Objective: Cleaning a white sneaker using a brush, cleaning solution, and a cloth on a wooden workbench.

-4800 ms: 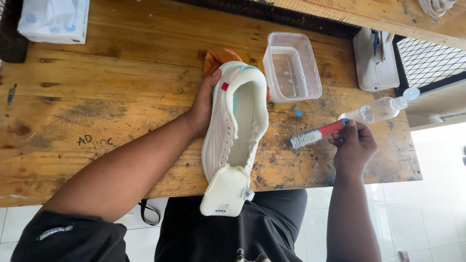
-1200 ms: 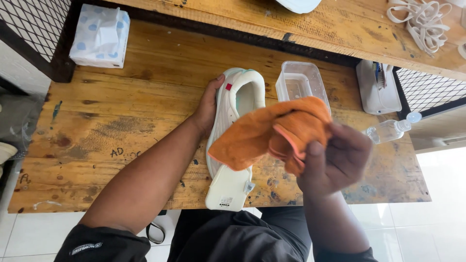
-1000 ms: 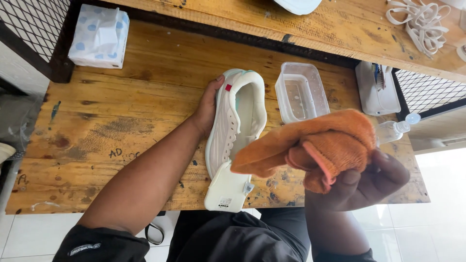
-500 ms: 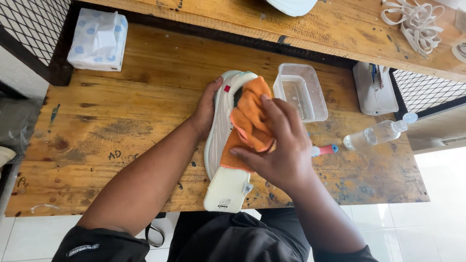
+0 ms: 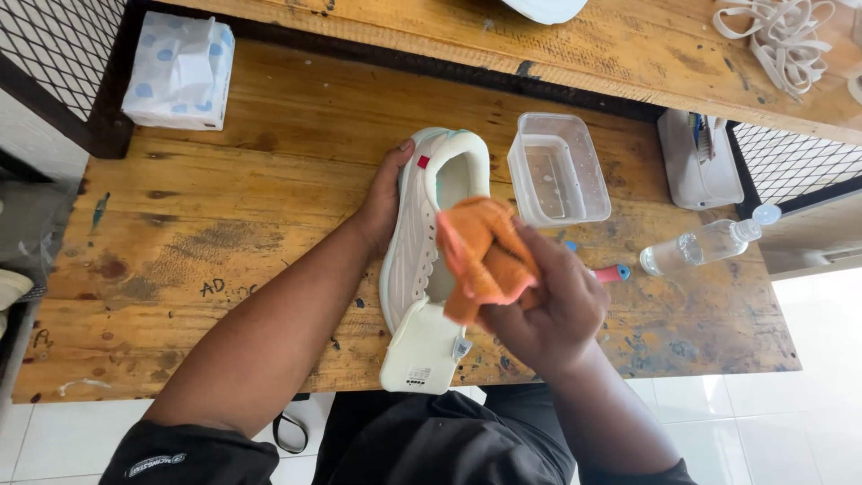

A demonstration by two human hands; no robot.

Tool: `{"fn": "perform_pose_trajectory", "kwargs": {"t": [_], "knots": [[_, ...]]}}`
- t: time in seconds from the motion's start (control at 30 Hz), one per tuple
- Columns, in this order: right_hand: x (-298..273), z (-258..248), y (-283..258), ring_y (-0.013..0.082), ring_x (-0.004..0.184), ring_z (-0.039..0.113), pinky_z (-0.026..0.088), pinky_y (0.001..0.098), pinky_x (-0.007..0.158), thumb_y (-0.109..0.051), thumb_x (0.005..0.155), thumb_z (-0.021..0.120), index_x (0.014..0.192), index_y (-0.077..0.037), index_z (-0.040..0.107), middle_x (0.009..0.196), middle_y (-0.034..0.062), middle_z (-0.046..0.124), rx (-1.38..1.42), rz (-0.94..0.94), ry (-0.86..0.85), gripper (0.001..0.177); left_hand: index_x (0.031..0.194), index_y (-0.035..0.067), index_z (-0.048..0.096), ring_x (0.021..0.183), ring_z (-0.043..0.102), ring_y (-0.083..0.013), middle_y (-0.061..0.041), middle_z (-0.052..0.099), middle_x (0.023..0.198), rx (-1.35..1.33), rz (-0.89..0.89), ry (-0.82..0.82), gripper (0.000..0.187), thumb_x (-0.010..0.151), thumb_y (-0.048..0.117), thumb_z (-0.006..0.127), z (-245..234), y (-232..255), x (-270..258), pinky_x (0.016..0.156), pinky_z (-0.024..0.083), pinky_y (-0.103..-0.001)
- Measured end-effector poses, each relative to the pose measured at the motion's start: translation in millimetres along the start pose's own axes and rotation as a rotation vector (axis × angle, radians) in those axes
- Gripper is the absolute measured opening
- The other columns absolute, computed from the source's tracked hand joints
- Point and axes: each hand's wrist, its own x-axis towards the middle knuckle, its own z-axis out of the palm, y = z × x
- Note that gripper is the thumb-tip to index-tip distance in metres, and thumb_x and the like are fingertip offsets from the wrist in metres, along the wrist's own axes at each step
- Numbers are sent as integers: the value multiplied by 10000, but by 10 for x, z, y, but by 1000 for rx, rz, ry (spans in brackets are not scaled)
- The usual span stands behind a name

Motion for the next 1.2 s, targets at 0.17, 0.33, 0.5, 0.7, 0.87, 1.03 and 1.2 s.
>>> {"fn": "perform_pose_trajectory", "kwargs": {"t": [0.17,0.33,0.5,0.7,0.87,1.03,1.2], "knots": [[-184,117,224,313,672,749,586,371,585,32,891,687,1232,110,539,826,220,717,120,307,100,380,1214,143,707,1101,680,-265,-134,719,1197,-2,-23,9,653,798,646,696,82,42,-92,1078,503,-431],[127,132,128,329,616,729,574,403,547,-162,946,740,1245,-21,607,728,119,715,-280,245,-38,357,1169,91,717,1045,707,-297,-177,736,1148,-113,14,58,600,796,561,691,743,283,-631,1027,546,-450],[299,175,189,269,579,651,489,377,541,-269,959,740,948,-158,711,637,8,578,-684,-6,-173,115,1161,125,711,995,732,-248,-141,752,1098,-48,27,63,550,807,547,705,660,201,-546,964,601,-399],[440,253,176,295,928,550,374,401,722,-237,861,736,802,-159,743,975,39,598,-742,-183,-426,98,1190,27,697,1037,717,-347,-233,719,1167,-201,-16,95,656,777,536,720,773,264,-740,977,579,-497],[531,151,55,358,1295,617,314,702,1061,-302,832,624,968,-24,717,1198,219,688,-555,-261,-768,323,1080,72,746,959,743,-235,-152,765,1050,-57,-23,62,621,808,622,652,488,131,-452,921,619,-374],[369,246,265,276,1293,613,263,677,1126,-280,874,653,1233,-34,682,1329,177,645,-783,-199,-839,436,1129,73,728,987,730,-261,-163,752,1093,-28,-15,74,632,797,608,672,657,197,-602,937,606,-405],[309,383,519,241,1248,537,327,552,1017,-288,882,606,1281,-78,624,1335,132,547,-939,-158,-943,451,1192,107,708,1010,701,-236,-133,735,1142,81,-13,53,678,802,659,652,463,166,-411,972,578,-397]]}}
